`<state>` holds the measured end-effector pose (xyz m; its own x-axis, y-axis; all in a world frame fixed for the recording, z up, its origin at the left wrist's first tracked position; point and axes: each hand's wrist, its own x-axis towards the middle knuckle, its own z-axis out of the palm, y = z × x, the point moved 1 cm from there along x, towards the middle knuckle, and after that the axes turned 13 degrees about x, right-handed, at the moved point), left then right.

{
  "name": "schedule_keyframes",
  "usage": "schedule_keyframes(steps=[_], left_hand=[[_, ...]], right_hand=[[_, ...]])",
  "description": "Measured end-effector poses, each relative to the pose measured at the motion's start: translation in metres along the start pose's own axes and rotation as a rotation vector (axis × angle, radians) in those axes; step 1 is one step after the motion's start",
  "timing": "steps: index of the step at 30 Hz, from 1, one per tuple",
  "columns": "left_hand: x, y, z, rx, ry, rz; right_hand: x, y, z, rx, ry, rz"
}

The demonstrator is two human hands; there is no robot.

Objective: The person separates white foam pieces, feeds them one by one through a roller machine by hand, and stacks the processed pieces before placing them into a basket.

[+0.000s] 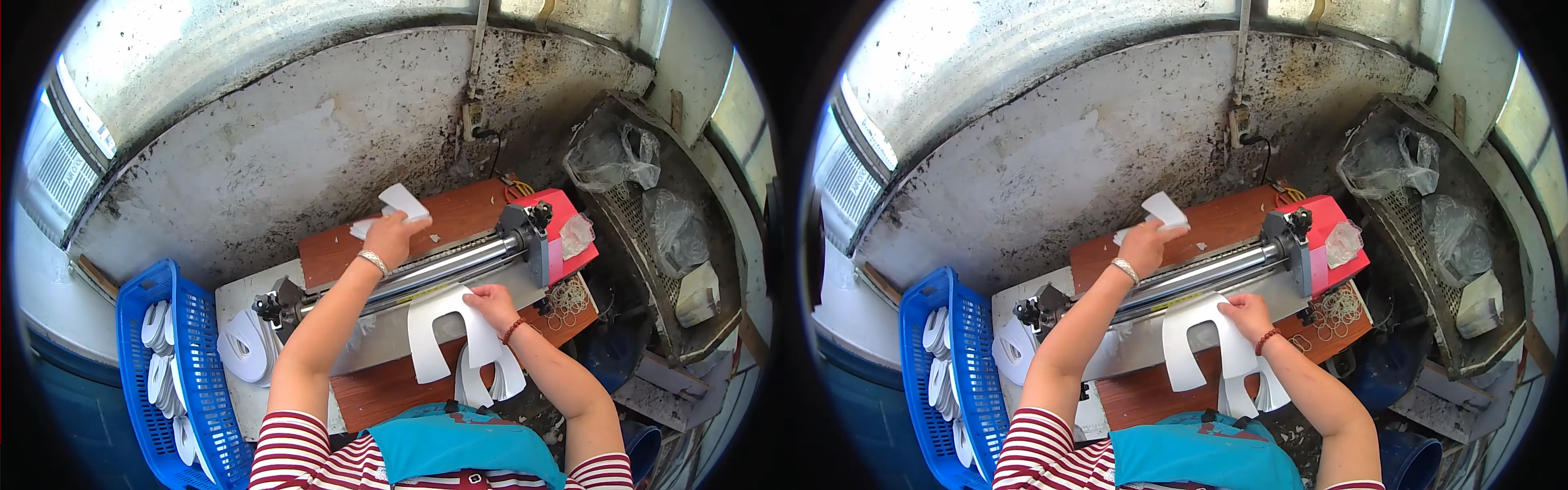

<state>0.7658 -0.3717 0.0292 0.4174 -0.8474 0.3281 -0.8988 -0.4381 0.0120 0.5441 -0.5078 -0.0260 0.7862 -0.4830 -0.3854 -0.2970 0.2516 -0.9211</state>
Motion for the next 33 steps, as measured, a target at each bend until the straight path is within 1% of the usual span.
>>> schedule_keyframes(steps=[2, 3, 5, 6, 8, 10, 12, 14, 15, 18, 19, 20, 21, 22, 24, 26, 28, 30, 31, 32, 33], left_hand=[[-0.006, 0.010, 0.012, -0.221, -0.408, -0.051], [-0.003, 0.009, 0.014, -0.220, -0.403, -0.049], [0.003, 0.005, 0.013, -0.447, -0.493, -0.230], [0.003, 0.003, 0.017, -0.448, -0.491, -0.230], [0.006, -0.003, 0.024, -0.460, -0.398, -0.170], [0.008, -0.005, 0.026, -0.435, -0.367, -0.146], [0.010, -0.007, 0.021, -0.408, -0.333, -0.126], [0.011, -0.010, 0.003, -0.496, -0.275, -0.310], [0.012, -0.019, 0.003, -0.556, -0.173, -0.311], [0.006, -0.053, -0.036, -0.632, 0.086, -0.349], [0.001, -0.068, -0.053, -0.625, 0.127, -0.382], [-0.008, -0.082, -0.073, -0.618, 0.166, -0.420], [-0.020, -0.095, -0.097, -0.591, 0.173, -0.488], [-0.034, -0.109, -0.118, -0.564, 0.179, -0.548], [-0.072, -0.141, -0.149, -0.377, 0.351, -0.514], [-0.119, -0.167, -0.172, -0.054, 0.549, -0.412], [-0.171, -0.166, -0.190, 0.177, 0.550, -0.484], [-0.227, -0.158, -0.190, 0.415, 0.482, -0.455], [-0.259, -0.153, -0.180, 0.480, 0.418, -0.476], [-0.293, -0.147, -0.163, 0.544, 0.356, -0.495], [-0.327, -0.141, -0.142, 0.562, 0.258, -0.514]], right_hand=[[0.010, 0.005, -0.001, -0.015, 0.039, -0.039], [0.011, 0.008, -0.004, -0.016, 0.041, -0.044], [0.006, 0.003, -0.002, 0.064, 0.018, -0.003], [0.002, -0.001, -0.004, 0.062, 0.018, -0.005], [-0.015, -0.023, 0.000, 0.074, -0.004, 0.166], [-0.013, -0.017, -0.002, 0.089, -0.017, 0.168], [-0.014, -0.017, 0.000, 0.023, -0.031, 0.161], [-0.019, -0.016, -0.001, 0.028, -0.050, 0.116], [-0.024, -0.015, -0.002, 0.037, -0.063, 0.077], [-0.038, -0.006, -0.009, 0.068, -0.101, 0.071], [-0.043, -0.002, -0.010, 0.052, -0.138, 0.085], [-0.049, 0.002, -0.014, 0.092, -0.125, 0.074], [-0.055, 0.006, -0.017, 0.131, -0.110, 0.066], [-0.062, 0.010, -0.019, 0.115, -0.140, 0.084], [-0.072, 0.016, -0.025, 0.170, -0.113, 0.081], [-0.080, 0.027, -0.036, 0.192, -0.102, 0.089], [-0.086, 0.034, -0.044, 0.214, -0.091, 0.100], [-0.090, 0.035, -0.054, 0.264, 0.010, 0.072], [-0.089, 0.039, -0.061, 0.262, 0.065, 0.048], [-0.088, 0.042, -0.067, 0.258, 0.058, 0.052], [-0.087, 0.045, -0.074, 0.227, 0.121, 0.004]])
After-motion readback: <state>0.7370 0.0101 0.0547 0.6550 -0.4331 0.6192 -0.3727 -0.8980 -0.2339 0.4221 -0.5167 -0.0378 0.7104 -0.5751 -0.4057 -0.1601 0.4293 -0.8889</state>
